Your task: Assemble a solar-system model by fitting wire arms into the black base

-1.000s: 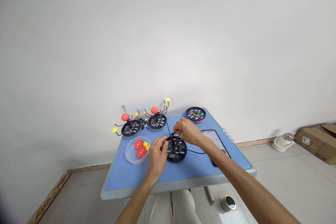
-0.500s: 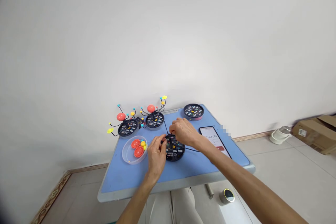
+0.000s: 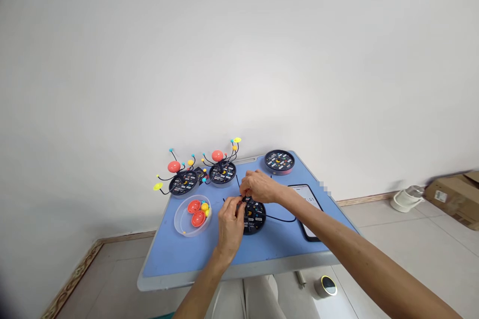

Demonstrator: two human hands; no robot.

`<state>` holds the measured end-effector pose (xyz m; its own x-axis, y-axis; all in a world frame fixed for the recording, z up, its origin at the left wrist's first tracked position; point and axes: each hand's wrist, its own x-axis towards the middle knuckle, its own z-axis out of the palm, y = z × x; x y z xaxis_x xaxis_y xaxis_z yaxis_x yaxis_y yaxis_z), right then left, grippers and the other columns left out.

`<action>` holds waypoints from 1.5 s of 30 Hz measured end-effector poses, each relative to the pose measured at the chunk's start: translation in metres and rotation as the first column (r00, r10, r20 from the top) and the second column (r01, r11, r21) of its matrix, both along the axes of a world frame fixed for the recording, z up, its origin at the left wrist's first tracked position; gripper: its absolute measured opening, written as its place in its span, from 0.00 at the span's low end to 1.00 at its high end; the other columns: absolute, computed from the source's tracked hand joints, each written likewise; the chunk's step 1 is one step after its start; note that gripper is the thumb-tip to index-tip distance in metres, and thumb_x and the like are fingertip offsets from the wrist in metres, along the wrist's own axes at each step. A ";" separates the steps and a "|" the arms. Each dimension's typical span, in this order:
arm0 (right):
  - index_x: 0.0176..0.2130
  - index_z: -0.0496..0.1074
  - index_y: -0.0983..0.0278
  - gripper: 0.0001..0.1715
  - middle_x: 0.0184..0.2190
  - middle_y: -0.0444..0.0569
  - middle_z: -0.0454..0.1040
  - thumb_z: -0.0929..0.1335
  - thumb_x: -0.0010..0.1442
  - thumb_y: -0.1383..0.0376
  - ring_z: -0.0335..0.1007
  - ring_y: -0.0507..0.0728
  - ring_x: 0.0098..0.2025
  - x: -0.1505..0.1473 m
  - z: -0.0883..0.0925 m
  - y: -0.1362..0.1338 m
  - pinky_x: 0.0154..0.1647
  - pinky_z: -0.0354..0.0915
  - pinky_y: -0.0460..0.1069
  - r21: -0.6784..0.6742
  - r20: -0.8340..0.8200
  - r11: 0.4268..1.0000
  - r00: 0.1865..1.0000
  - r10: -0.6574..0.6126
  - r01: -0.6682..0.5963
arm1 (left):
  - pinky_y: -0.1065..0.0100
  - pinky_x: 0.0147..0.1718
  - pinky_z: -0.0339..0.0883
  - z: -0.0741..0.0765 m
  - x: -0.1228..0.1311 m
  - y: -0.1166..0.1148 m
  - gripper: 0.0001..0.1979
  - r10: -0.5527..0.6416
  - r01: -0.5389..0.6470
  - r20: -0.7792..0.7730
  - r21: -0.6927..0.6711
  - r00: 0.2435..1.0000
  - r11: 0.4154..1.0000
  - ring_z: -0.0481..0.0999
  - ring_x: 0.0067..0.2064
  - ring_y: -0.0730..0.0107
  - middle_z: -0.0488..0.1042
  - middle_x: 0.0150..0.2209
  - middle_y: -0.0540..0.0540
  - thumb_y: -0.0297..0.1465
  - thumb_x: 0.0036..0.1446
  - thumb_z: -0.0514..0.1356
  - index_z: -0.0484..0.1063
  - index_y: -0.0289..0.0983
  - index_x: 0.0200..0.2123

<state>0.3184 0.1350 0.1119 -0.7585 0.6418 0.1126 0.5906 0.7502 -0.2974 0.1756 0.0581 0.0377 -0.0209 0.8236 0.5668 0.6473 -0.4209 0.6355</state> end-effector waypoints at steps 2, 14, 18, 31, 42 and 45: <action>0.27 0.76 0.62 0.17 0.30 0.47 0.79 0.64 0.50 0.81 0.66 0.58 0.41 0.000 0.002 0.000 0.39 0.52 0.51 0.018 0.043 1.000 0.999 0.018 -0.019 | 0.68 0.33 0.68 0.001 0.002 0.001 0.08 0.025 -0.025 0.000 -0.029 1.000 0.999 0.74 0.34 0.68 0.73 0.33 0.46 0.22 0.60 0.55 0.73 0.36 0.38; 0.26 0.75 0.63 0.15 0.29 0.47 0.79 0.65 0.50 0.80 0.66 0.58 0.42 -0.006 0.008 0.001 0.43 0.52 0.52 0.067 0.153 0.991 0.982 0.108 -0.119 | 0.67 0.33 0.63 0.012 0.007 0.002 0.06 0.099 -0.106 -0.044 -0.212 0.994 0.972 0.71 0.33 0.67 0.72 0.31 0.47 0.20 0.55 0.57 0.71 0.36 0.31; 0.27 0.77 0.62 0.16 0.29 0.48 0.79 0.65 0.51 0.80 0.67 0.59 0.43 -0.005 0.006 -0.001 0.43 0.53 0.53 0.079 0.145 0.990 0.983 0.108 -0.121 | 0.65 0.37 0.64 0.017 0.010 0.001 0.06 0.117 -0.137 -0.092 -0.256 0.989 0.957 0.73 0.36 0.64 0.73 0.32 0.46 0.21 0.56 0.57 0.71 0.36 0.32; 0.40 0.76 0.62 0.16 0.38 0.54 0.79 0.60 0.64 0.69 0.71 0.63 0.46 0.025 0.045 -0.051 0.45 0.65 0.58 0.349 -0.248 0.932 0.969 -0.005 0.095 | 0.65 0.36 0.71 0.016 -0.070 -0.048 0.10 0.192 -0.192 -0.011 0.008 0.981 0.981 0.76 0.39 0.64 0.75 0.40 0.43 0.29 0.63 0.52 0.74 0.38 0.40; 0.37 0.75 0.58 0.16 0.36 0.50 0.75 0.60 0.68 0.60 0.72 0.57 0.36 -0.006 -0.026 -0.184 0.36 0.69 0.49 -0.245 -0.382 0.964 0.904 -0.190 0.099 | 0.67 0.39 0.68 0.024 -0.149 -0.043 0.16 0.166 -0.234 -0.422 -0.115 0.891 0.965 0.77 0.43 0.65 0.78 0.42 0.46 0.24 0.64 0.48 0.75 0.39 0.43; 0.34 0.75 0.57 0.17 0.35 0.50 0.75 0.60 0.67 0.59 0.73 0.58 0.34 -0.026 -0.048 -0.193 0.35 0.68 0.50 -0.341 -0.328 0.931 0.912 -0.247 0.130 | 0.67 0.37 0.66 0.036 -0.146 -0.035 0.14 0.089 -0.244 -0.537 -0.224 0.839 0.944 0.75 0.46 0.62 0.77 0.44 0.45 0.25 0.63 0.51 0.76 0.40 0.43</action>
<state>0.2926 -0.0582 0.0640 -0.5641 0.8155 0.1295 0.5199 0.4727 -0.7116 0.0298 0.0234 0.0736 0.0577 0.9560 0.2877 0.9550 -0.1368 0.2631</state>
